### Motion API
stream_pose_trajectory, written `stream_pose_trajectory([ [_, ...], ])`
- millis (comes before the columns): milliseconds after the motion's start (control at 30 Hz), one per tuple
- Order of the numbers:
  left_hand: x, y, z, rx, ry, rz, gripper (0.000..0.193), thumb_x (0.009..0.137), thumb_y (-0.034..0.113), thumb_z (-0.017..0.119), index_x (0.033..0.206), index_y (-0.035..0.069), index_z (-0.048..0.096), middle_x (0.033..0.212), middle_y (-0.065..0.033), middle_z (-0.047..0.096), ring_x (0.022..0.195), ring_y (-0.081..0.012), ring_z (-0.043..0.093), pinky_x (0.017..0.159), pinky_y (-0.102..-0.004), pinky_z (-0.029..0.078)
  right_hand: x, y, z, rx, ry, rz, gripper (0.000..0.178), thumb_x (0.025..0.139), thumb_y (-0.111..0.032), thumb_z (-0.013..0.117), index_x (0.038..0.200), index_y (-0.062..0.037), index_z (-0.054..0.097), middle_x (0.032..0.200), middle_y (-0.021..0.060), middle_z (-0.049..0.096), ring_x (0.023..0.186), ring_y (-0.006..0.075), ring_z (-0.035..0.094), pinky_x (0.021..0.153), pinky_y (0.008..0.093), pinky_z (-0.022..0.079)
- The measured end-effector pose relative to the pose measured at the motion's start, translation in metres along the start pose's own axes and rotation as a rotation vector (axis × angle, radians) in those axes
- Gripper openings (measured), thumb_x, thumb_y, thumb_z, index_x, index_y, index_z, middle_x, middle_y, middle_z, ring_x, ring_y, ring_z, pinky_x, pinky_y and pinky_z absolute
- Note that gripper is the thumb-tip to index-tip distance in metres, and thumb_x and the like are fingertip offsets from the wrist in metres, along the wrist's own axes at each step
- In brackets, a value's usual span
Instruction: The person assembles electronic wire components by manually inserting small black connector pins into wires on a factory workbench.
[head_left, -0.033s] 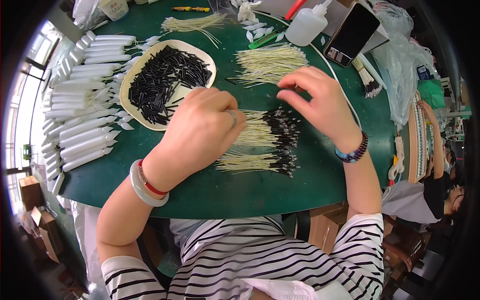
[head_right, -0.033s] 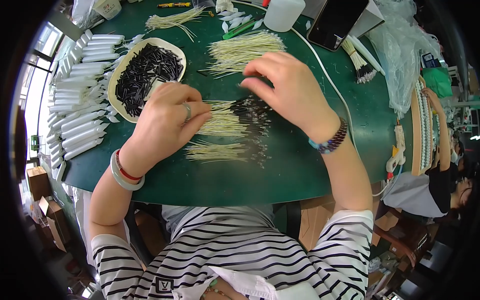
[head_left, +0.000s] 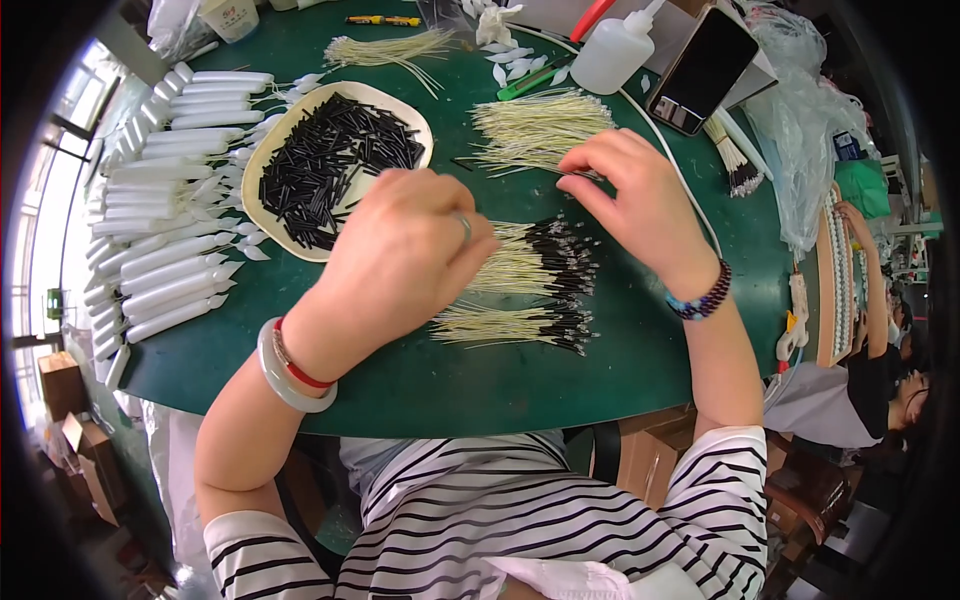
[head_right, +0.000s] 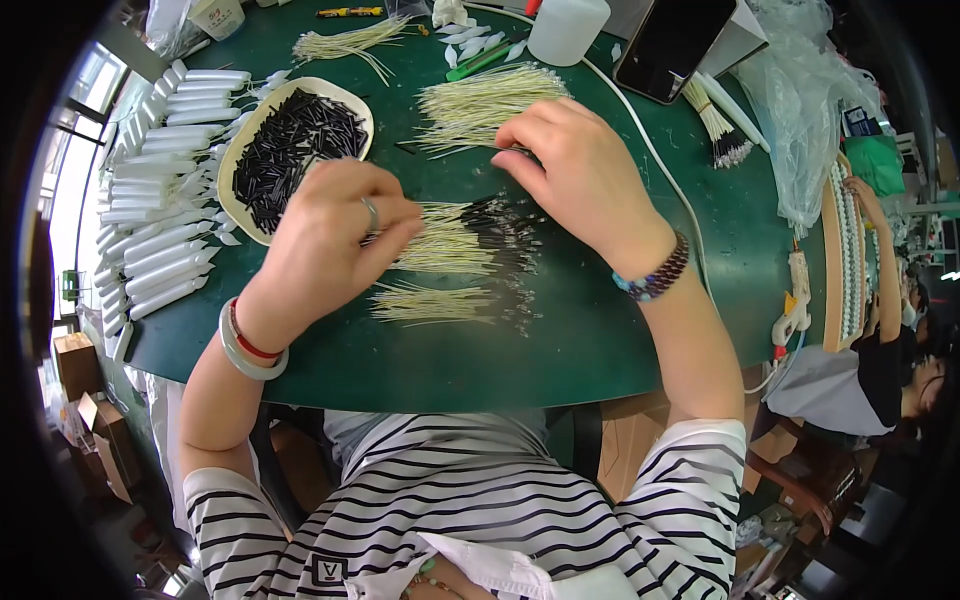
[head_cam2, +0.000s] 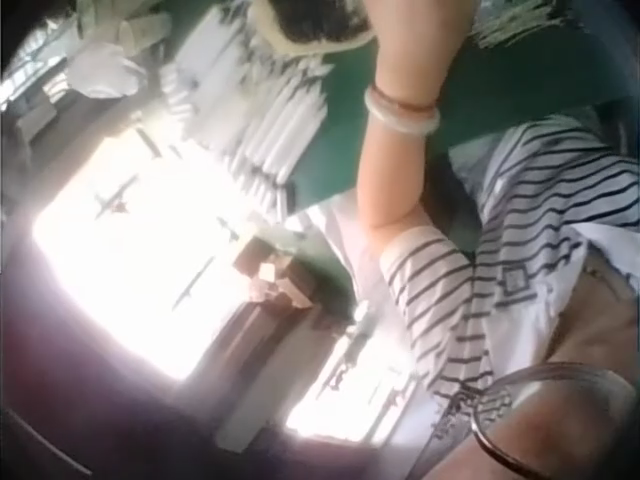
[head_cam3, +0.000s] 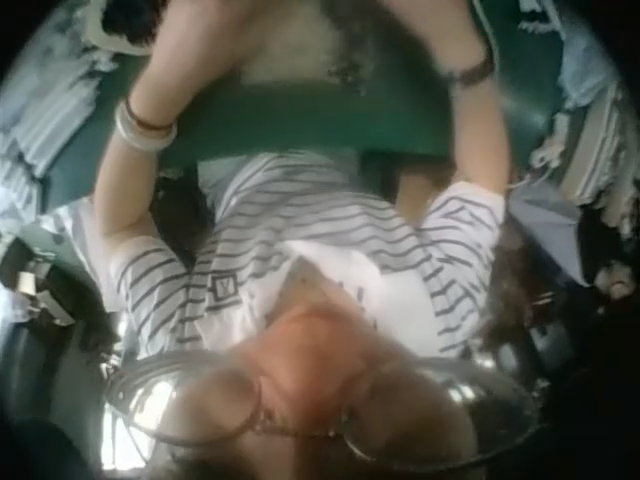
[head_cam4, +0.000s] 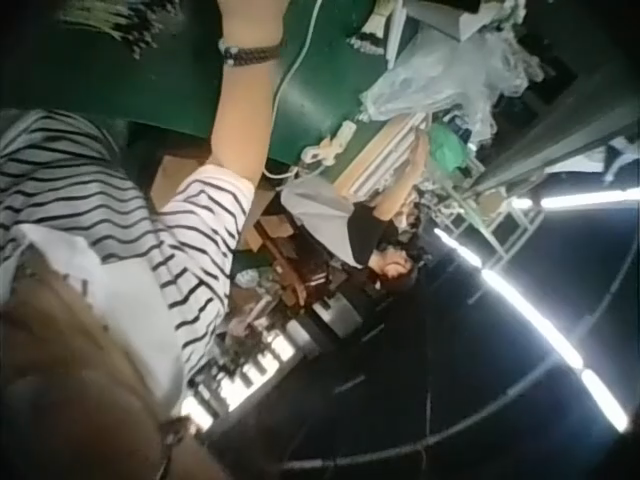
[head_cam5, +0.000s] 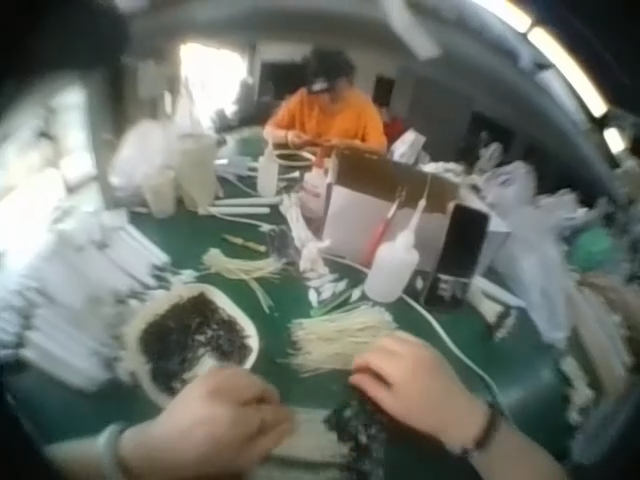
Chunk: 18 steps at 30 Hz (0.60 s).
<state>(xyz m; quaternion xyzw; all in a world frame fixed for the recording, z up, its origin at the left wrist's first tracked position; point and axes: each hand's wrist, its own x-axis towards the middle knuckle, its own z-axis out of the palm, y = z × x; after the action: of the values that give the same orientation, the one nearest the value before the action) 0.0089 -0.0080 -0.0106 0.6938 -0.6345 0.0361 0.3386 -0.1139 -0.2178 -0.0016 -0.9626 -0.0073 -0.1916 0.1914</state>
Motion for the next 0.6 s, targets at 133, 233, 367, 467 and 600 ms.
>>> stream_pose_trajectory([
  [133, 0.014, -0.023, 0.001, 0.184, 0.028, -0.073, 0.009, 0.077, 0.004, 0.066, 0.085, 0.002, 0.069, 0.087, -0.0093, 0.062, 0.084, -0.0284, 0.057, 0.076, -0.0391, 0.045, 0.004, 0.012, 0.018, -0.081, -0.010, 0.045, 0.010, 0.080, -0.011, 0.067, 0.081, -0.0030, 0.061, 0.082, 0.0084, 0.060, 0.083, 0.0280, 0.057, 0.075, 0.0368, 0.047],
  [233, 0.018, -0.029, 0.004, 0.239, -0.023, -0.076, 0.012, 0.076, 0.003, 0.065, 0.087, 0.002, 0.070, 0.089, -0.0086, 0.062, 0.088, -0.0279, 0.056, 0.080, -0.0389, 0.044, 0.005, 0.010, 0.024, -0.212, 0.046, -0.032, 0.010, 0.079, -0.011, 0.067, 0.080, -0.0051, 0.059, 0.080, 0.0060, 0.059, 0.083, 0.0249, 0.056, 0.074, 0.0361, 0.045],
  [367, 0.027, -0.028, 0.004, 0.312, -0.146, -0.127, 0.012, 0.077, 0.007, 0.066, 0.087, 0.003, 0.071, 0.088, -0.0083, 0.062, 0.090, -0.0272, 0.055, 0.082, -0.0385, 0.043, 0.001, 0.009, 0.019, -0.329, 0.082, -0.045, 0.013, 0.077, -0.008, 0.068, 0.082, -0.0069, 0.056, 0.083, 0.0042, 0.059, 0.083, 0.0232, 0.056, 0.073, 0.0349, 0.042],
  [467, 0.032, -0.030, 0.003, 0.341, -0.225, -0.155, 0.009, 0.077, 0.009, 0.066, 0.083, 0.004, 0.070, 0.085, -0.0084, 0.061, 0.089, -0.0272, 0.054, 0.081, -0.0388, 0.042, -0.001, 0.012, 0.023, -0.337, 0.053, -0.039, 0.014, 0.078, -0.008, 0.068, 0.084, -0.0071, 0.057, 0.083, 0.0036, 0.059, 0.083, 0.0228, 0.056, 0.075, 0.0349, 0.042],
  [600, 0.033, -0.033, 0.006, 0.412, -0.212, -0.104, 0.005, 0.077, 0.009, 0.065, 0.079, 0.005, 0.066, 0.082, -0.0079, 0.059, 0.089, -0.0268, 0.053, 0.080, -0.0392, 0.042, 0.001, 0.007, 0.017, -0.333, 0.045, -0.071, 0.011, 0.080, -0.012, 0.067, 0.083, -0.0076, 0.057, 0.082, 0.0036, 0.060, 0.084, 0.0221, 0.057, 0.074, 0.0350, 0.042],
])
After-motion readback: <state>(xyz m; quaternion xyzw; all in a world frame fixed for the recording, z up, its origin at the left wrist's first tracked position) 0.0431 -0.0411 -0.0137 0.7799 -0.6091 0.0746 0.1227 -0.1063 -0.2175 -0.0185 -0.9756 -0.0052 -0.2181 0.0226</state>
